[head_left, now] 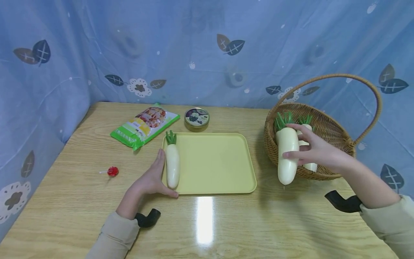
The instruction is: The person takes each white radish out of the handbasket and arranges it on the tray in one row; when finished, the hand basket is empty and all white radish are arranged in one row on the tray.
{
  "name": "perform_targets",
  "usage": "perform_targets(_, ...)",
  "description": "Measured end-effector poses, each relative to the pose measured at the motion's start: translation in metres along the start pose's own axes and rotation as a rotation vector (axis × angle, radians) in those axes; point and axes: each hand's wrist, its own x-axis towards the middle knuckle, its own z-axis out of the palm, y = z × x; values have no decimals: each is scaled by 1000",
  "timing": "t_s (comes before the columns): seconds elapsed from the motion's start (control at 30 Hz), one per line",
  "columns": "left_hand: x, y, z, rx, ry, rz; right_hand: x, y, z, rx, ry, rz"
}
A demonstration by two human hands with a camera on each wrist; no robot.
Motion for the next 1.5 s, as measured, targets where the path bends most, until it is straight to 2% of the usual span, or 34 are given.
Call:
perform_targets(0.27, -1, -1, 0, 9, 9, 10, 4, -7, 11, 29, -19, -13)
perform_targets(0.6, 0, 2, 1, 2, -3, -10, 12, -11, 26, 114, -58, -36)
perform_targets(1.5, -1, 2, -1, 0, -7, -3, 41, -4, 73, 160, -113, -94)
